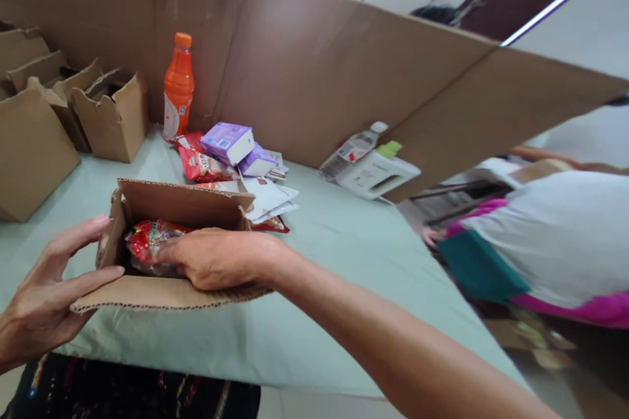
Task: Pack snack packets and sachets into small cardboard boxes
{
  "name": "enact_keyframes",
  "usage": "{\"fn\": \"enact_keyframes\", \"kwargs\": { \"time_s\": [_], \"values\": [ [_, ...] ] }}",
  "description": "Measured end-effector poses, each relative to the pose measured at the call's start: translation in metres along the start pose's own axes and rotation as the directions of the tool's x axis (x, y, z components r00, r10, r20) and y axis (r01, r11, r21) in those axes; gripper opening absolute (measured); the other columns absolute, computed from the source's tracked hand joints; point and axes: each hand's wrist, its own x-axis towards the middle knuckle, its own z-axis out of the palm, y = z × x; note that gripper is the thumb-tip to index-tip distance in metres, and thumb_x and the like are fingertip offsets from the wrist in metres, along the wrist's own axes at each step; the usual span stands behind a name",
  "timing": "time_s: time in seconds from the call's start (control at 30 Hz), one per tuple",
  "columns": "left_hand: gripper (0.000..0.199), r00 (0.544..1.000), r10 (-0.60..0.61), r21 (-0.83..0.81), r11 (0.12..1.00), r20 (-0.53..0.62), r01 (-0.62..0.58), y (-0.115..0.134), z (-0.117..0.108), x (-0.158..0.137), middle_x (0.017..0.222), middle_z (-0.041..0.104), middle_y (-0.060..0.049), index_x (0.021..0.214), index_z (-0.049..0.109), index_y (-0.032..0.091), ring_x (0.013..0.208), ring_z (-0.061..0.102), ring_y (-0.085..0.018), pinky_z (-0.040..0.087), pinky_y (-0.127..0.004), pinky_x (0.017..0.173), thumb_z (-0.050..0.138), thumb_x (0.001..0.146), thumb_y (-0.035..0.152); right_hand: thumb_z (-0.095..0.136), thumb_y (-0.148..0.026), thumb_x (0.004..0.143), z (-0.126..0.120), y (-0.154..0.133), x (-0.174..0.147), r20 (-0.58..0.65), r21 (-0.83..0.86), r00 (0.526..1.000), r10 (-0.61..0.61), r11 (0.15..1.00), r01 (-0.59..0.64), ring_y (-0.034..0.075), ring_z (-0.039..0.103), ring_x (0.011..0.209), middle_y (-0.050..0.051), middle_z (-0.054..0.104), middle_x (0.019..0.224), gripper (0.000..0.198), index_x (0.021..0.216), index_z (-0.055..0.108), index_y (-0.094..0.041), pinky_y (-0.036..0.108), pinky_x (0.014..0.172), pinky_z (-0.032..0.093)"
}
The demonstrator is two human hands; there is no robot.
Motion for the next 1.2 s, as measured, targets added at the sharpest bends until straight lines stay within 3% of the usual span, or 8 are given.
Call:
{"fn": "enact_keyframes", "kwargs": {
  "time_s": [0.1,0.2,0.33,0.57,0.73,0.87,1.03,1.2],
  "values": [
    [0.067,0.998,-0.032,-0.027,0.999,-0.046,0.030,0.000,-0.002,-0.003,0.177,0.020,-0.004,0.142,0.062,0.033,0.157,0.036,-0.037,0.050,-0.057,0.121,0.061,0.089,-0.006,0.054,-0.020,0.100,-0.012,0.006,-0.027,-0.177,0.102,0.981,0.078,0.993,-0.060,0.021,0.072,0.115,0.002,0.078,0.128,0.035,0.127,0.076,-0.029,0.036,0.101,0.057],
    [0.085,0.991,-0.083,-0.115,0.991,-0.105,0.071,-0.002,-0.005,-0.005,0.176,0.022,-0.003,0.160,0.041,0.039,0.154,0.041,-0.035,0.054,-0.052,0.118,0.067,0.090,-0.002,0.056,-0.037,0.103,-0.019,0.013,-0.076,-0.446,0.175,0.851,0.278,0.959,-0.221,0.023,0.077,0.100,0.004,0.082,0.110,0.029,0.116,0.080,-0.029,0.036,0.088,0.062],
    [0.077,0.990,-0.137,-0.135,0.982,-0.010,0.135,-0.007,-0.001,-0.003,0.162,0.048,-0.012,0.165,0.034,0.023,0.147,0.051,-0.032,0.050,-0.049,0.122,0.070,0.097,0.022,0.054,-0.055,0.103,0.002,0.021,-0.118,-0.459,0.246,0.780,0.425,0.905,-0.348,0.027,0.078,0.099,0.007,0.083,0.109,0.039,0.114,0.081,-0.028,0.038,0.079,0.064],
    [0.048,0.988,-0.146,-0.010,0.989,-0.044,0.146,-0.004,0.010,0.016,0.127,0.074,-0.007,0.153,0.052,0.022,0.119,0.069,-0.025,0.059,-0.036,0.104,0.060,0.106,0.030,0.057,-0.051,0.103,0.050,0.012,-0.114,-0.427,0.053,0.852,0.304,0.949,-0.312,0.033,0.067,0.127,0.015,0.072,0.136,0.048,0.140,0.066,-0.021,0.054,0.105,0.056],
    [0.048,0.977,-0.187,0.126,0.972,-0.102,0.199,0.005,0.012,0.035,0.124,0.072,-0.006,0.150,0.053,0.023,0.106,0.072,-0.023,0.060,-0.034,0.095,0.064,0.103,0.024,0.058,-0.032,0.101,0.046,0.019,-0.100,-0.589,0.018,0.746,0.311,0.928,-0.372,0.028,0.074,0.101,0.011,0.079,0.113,0.032,0.131,0.067,-0.024,0.047,0.093,0.060],
    [0.055,0.975,-0.190,0.171,0.963,-0.114,0.208,0.005,0.013,0.041,0.143,0.059,-0.013,0.155,0.047,0.024,0.129,0.062,-0.030,0.057,-0.044,0.106,0.063,0.103,0.022,0.066,-0.042,0.098,0.035,0.035,-0.085,-0.760,-0.086,0.616,0.208,0.907,-0.412,0.037,0.061,0.135,0.018,0.062,0.150,0.055,0.148,0.056,-0.023,0.055,0.109,0.050],
    [0.064,0.989,-0.146,0.178,0.973,-0.034,0.150,-0.002,0.008,0.040,0.167,0.041,-0.015,0.161,0.038,0.024,0.151,0.045,-0.036,0.049,-0.053,0.118,0.063,0.102,0.020,0.053,-0.057,0.104,0.046,0.049,-0.084,-0.517,-0.075,0.847,0.122,0.979,-0.187,0.035,0.060,0.137,0.017,0.062,0.151,0.058,0.149,0.058,-0.021,0.055,0.109,0.050],
    [0.038,0.986,-0.057,0.033,0.998,0.155,0.053,-0.015,0.008,0.039,0.142,0.067,-0.008,0.143,0.058,0.021,0.141,0.058,-0.026,0.050,-0.042,0.119,0.054,0.105,0.020,0.044,-0.053,0.108,0.068,0.050,-0.102,-0.466,-0.137,0.884,0.040,0.984,-0.117,0.030,0.046,0.152,0.017,0.050,0.162,0.063,0.163,0.040,-0.022,0.053,0.118,0.044]
  ]
}}
